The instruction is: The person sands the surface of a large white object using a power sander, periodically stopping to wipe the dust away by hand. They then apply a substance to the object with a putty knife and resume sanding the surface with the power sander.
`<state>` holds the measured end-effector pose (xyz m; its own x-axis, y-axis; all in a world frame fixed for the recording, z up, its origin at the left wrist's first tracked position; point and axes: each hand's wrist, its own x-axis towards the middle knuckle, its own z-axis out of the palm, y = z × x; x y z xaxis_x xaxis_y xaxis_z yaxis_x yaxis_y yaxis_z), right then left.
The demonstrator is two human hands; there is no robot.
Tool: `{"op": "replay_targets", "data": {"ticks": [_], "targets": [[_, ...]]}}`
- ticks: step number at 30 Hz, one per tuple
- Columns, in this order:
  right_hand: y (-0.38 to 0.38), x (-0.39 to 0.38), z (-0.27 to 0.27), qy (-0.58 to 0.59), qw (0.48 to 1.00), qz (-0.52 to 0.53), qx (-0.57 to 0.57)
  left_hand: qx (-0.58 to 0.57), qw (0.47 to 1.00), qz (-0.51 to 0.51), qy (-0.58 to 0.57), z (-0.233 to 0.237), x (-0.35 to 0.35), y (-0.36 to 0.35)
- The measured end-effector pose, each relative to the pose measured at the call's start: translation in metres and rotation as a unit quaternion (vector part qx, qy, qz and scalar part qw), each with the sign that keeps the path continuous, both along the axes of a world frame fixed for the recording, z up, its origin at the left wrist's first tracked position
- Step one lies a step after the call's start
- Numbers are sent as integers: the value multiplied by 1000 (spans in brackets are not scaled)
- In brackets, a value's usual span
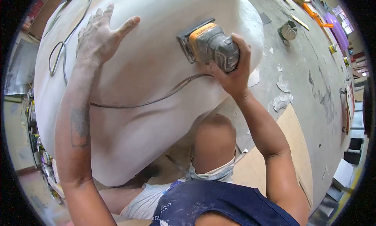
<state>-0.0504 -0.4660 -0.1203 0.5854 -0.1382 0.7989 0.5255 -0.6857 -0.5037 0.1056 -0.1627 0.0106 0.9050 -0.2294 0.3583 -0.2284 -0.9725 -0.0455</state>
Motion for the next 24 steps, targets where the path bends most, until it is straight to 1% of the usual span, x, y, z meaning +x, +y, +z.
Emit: {"op": "replay_targets", "data": {"ticks": [1, 4, 5, 8, 9, 12, 13, 16, 17, 20, 21, 24], "targets": [[-2, 4, 3, -6, 999, -34, -37, -4, 1000, -4, 1, -2, -1, -2], [1, 24, 17, -3, 999, -36, 14, -8, 1000, -17, 7, -5, -1, 0], [4, 29, 19, -35, 998, -40, 30, -12, 1000, -20, 7, -6, 0, 1], [8, 17, 2, -41, 997, -54, -27, -13, 1000, -20, -3, -7, -2, 1], [11, 9, -5, -47, 999, -12, -15, -4, 1000, -18, -7, -6, -2, 1], [20, 6, -4, -45, 999, 14, 4, 11, 1000, -13, -13, -6, -2, 1], [22, 12, 7, -58, 998, 2, -29, 9, 1000, -17, -11, -7, -2, 0], [32, 22, 23, -48, 998, -2, 26, 4, 1000, -15, -17, -11, 4, 5], [36, 19, 21, -40, 998, -17, 36, 2, 1000, -13, -20, -13, 5, 6], [36, 1, 1, -42, 999, -7, 7, -8, 999, -25, -29, -11, 4, 5], [40, 0, 0, -74, 997, 5, 18, -7, 1000, -16, -26, -6, 3, 2], [38, 9, 8, -72, 997, 11, 11, 0, 1000, -5, -5, -6, -4, -4]]}}
